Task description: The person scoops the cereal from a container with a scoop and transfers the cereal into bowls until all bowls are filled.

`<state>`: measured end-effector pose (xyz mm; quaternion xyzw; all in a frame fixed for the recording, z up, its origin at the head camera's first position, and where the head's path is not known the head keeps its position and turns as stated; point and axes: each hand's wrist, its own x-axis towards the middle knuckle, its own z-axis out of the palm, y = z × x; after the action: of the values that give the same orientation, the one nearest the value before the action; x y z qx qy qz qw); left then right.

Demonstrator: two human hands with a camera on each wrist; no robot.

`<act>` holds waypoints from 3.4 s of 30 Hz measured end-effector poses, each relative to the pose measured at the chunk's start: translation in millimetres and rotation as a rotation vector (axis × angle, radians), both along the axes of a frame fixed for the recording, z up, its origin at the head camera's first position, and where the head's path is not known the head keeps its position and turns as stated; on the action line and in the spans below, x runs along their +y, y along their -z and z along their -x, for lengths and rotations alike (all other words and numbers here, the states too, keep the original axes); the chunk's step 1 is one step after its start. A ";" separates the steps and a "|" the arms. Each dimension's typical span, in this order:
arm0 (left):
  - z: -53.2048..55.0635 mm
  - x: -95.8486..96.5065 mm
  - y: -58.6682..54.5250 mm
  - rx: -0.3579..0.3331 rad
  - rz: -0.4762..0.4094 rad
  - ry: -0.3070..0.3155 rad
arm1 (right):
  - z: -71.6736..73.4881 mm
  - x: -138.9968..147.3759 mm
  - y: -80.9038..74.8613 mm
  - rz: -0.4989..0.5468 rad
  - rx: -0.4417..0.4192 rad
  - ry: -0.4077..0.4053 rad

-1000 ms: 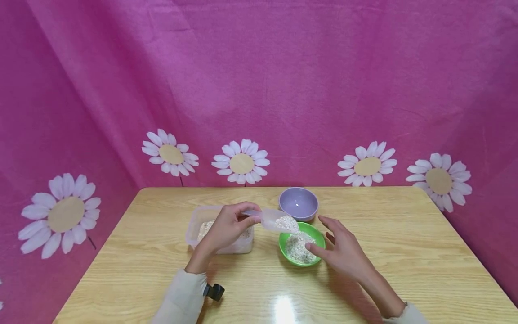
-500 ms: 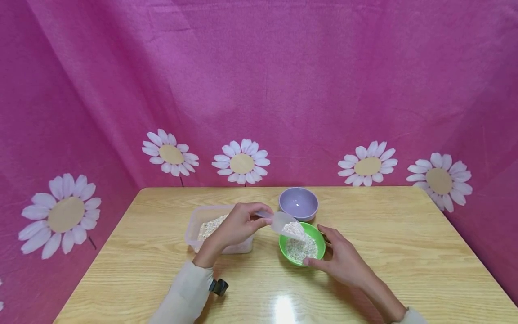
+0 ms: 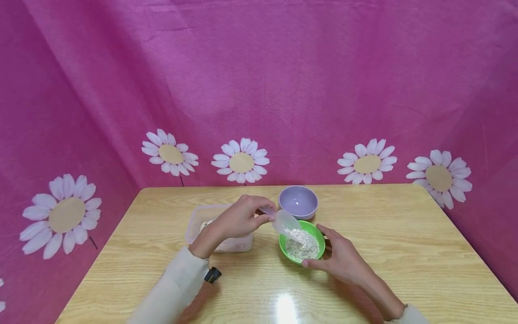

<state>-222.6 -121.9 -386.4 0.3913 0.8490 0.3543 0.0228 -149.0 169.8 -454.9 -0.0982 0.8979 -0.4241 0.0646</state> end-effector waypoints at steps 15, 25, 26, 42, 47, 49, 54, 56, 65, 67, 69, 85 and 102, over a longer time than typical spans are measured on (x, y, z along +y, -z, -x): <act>-3.5 -8.1 -14.7 0.032 -0.001 -0.010 | 1.8 1.8 1.5 0.022 -0.015 0.002; -12.7 -29.5 1.8 -0.011 -0.152 -0.168 | 3.3 1.3 -4.6 0.017 0.052 -0.004; -13.8 -33.4 3.5 -0.009 -0.164 -0.190 | 3.5 1.2 -6.8 0.010 0.070 -0.002; -26.9 -108.4 19.1 -0.074 -0.205 -0.438 | 10.3 -40.5 -30.0 -0.017 0.266 0.010; -29.3 -134.3 16.9 -0.017 -0.149 -0.489 | 14.2 -64.9 -32.3 -0.001 0.228 -0.018; -29.1 -144.8 16.5 0.007 -0.113 -0.504 | 15.3 -74.2 -32.8 -0.002 0.215 -0.028; -27.2 -168.3 15.9 0.027 -0.043 -0.521 | 17.7 -95.2 -30.9 0.039 0.176 -0.055; -26.1 -175.2 14.9 0.029 -0.027 -0.520 | 19.0 -102.4 -28.8 0.065 0.164 -0.071; -16.4 -183.9 5.5 0.090 0.077 -0.469 | 25.5 -129.4 -19.7 0.097 0.167 -0.108; -14.3 -182.7 3.3 0.091 0.105 -0.467 | 26.9 -134.2 -17.0 0.096 0.174 -0.111; -11.8 -180.7 2.1 0.092 0.127 -0.454 | 28.0 -138.0 -14.3 0.095 0.173 -0.111; -6.7 -169.9 10.9 0.093 0.112 -0.408 | 29.1 -151.3 -3.1 0.084 0.117 -0.120; -6.4 -145.8 37.5 -0.001 -0.032 -0.413 | 32.0 -153.9 -0.6 0.082 0.115 -0.122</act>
<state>-216.2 -267.6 -423.9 0.2090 0.9054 0.3652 -0.0559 -181.0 15.9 -454.3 -0.1797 0.8743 -0.4496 0.0345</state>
